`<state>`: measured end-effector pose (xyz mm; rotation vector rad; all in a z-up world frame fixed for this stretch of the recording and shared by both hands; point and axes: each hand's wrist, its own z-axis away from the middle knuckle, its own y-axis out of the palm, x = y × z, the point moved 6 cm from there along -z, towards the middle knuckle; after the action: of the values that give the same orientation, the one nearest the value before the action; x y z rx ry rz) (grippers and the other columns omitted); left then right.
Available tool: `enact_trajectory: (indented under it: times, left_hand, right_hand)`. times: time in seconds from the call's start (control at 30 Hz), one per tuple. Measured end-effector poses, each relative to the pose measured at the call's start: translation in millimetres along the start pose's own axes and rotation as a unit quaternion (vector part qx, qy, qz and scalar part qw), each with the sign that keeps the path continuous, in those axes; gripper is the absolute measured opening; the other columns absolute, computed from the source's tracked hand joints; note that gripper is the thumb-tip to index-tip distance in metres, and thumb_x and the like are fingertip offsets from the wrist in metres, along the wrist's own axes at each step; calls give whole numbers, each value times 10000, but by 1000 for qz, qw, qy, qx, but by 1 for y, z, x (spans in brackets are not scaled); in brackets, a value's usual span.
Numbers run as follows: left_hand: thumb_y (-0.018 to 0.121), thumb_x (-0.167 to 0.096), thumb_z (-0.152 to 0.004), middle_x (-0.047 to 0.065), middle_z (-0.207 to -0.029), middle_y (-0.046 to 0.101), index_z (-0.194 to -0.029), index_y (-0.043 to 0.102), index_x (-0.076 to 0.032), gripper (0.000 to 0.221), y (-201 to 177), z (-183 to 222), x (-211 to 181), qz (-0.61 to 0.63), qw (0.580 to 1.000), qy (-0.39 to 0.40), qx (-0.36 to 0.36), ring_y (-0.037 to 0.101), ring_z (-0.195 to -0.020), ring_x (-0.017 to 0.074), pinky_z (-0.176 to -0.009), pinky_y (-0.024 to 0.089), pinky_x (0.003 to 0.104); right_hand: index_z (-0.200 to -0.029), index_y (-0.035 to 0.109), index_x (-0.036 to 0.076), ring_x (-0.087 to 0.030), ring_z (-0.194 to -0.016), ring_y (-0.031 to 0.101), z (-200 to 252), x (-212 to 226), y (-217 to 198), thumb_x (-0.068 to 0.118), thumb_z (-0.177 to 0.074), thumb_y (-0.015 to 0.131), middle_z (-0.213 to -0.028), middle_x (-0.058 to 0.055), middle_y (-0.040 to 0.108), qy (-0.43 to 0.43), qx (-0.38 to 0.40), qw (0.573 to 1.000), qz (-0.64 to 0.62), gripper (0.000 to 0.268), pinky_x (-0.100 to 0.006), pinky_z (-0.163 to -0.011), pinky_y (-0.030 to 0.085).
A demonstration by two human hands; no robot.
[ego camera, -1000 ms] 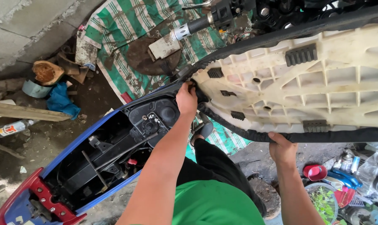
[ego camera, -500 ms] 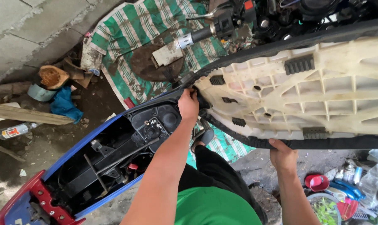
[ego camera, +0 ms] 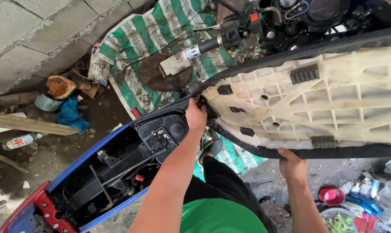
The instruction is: Removing the seat assembly from a motorcycle by unscrewing fasteners and lifting the seat off the frame.
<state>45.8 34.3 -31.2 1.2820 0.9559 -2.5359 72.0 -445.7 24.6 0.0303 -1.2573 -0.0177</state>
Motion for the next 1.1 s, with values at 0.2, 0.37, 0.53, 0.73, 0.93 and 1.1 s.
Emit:
enact_trajectory:
  times: [0.2, 0.37, 0.53, 0.73, 0.93, 1.1]
  left_hand:
    - [686, -226, -1125, 146, -1247, 803, -1333, 680, -122, 233, 8, -17, 11, -39, 999, 15, -29, 785, -1172, 381, -914, 702, 559]
    - [600, -229, -1167, 227, -1235, 780, -1366, 667, -31, 289, -7, 0, -10, -11, 1000, -7, -21, 764, -1182, 448, -916, 693, 612]
    - [569, -283, -1171, 249, -1220, 785, -1363, 686, -30, 338, -6, -3, -2, -26, 999, -39, -13, 752, -1176, 483, -913, 692, 636]
    - [604, -302, -1153, 160, -1216, 813, -1391, 732, -91, 343, -4, -10, 10, 21, 997, -66, -20, 772, -1197, 391, -901, 704, 563]
    - [653, -246, -1088, 106, -1099, 816, -1305, 733, -95, 276, 0, -4, 23, 179, 971, -157, -26, 816, -1052, 246, -837, 734, 429]
    - [702, -253, -1127, 122, -1115, 816, -1429, 732, -57, 361, 3, -7, 25, 179, 971, -153, -32, 814, -1047, 230, -876, 755, 408]
  right_hand:
    - [-1388, 639, 54, -293, -1483, 577, 3, -3, -1, -87, -921, 687, -1411, -12, 681, 5, -11, 1000, 2, 490, -519, -1254, 404]
    - [-1386, 641, 55, -287, -1480, 579, 4, -5, -4, -88, -918, 689, -1408, -10, 683, 8, -11, 1000, 1, 491, -514, -1254, 404]
    - [-1384, 644, 56, -282, -1476, 580, 5, -7, -6, -88, -916, 691, -1404, -7, 684, 11, -14, 1000, 1, 492, -509, -1254, 403]
    - [-1381, 647, 57, -274, -1471, 582, 5, -9, -7, -89, -912, 694, -1400, -4, 686, 15, -17, 1000, 1, 493, -502, -1253, 403]
    - [-1379, 650, 58, -267, -1466, 583, 5, -11, -8, -90, -909, 696, -1396, -1, 688, 18, -17, 1000, 0, 494, -495, -1253, 402]
    - [-1376, 653, 59, -259, -1461, 585, 2, -14, -9, -91, -906, 699, -1391, 2, 689, 19, -15, 1000, -3, 496, -488, -1253, 402]
